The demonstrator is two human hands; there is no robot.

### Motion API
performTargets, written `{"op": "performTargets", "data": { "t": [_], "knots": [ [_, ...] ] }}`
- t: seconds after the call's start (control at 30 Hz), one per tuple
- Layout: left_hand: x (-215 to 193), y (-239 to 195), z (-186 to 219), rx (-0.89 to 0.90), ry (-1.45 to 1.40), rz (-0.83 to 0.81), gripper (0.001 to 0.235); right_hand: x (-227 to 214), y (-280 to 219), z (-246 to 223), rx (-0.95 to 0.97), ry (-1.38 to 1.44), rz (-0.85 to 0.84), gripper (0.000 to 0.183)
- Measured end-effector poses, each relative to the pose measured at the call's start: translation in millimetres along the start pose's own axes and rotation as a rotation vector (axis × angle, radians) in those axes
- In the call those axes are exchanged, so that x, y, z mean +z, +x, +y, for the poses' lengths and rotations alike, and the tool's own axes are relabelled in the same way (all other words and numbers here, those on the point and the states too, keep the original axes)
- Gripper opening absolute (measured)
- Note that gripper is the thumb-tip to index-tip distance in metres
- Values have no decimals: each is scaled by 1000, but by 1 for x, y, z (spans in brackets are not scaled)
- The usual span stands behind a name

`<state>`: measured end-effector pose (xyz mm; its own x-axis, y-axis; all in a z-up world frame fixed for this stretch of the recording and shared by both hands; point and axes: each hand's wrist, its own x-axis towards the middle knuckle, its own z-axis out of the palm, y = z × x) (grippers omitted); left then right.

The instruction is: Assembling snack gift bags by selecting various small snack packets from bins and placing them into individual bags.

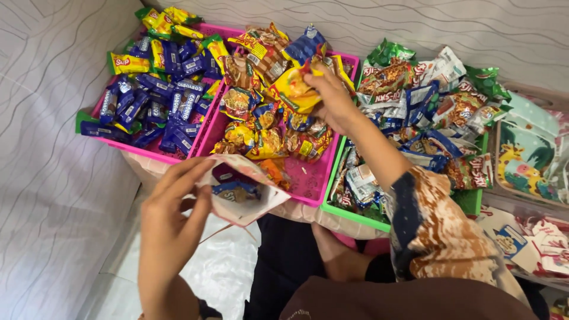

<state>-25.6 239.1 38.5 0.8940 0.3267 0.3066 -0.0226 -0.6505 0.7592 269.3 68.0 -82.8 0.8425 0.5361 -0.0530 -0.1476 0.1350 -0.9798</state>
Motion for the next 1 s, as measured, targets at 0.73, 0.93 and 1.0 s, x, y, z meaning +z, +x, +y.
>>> {"op": "performTargets", "data": {
  "t": [0.73,0.93,1.0],
  "knots": [
    [28,-5,22,90,43,1,42,56,-180,-93,-682,-701,-259,36],
    [31,-10,20,120,84,7,41,83,-177,-72,-927,-1218,-175,45],
    [31,-13,19,130,124,18,40,90,-168,-58,-1017,-1423,-106,49]
  ]
}}
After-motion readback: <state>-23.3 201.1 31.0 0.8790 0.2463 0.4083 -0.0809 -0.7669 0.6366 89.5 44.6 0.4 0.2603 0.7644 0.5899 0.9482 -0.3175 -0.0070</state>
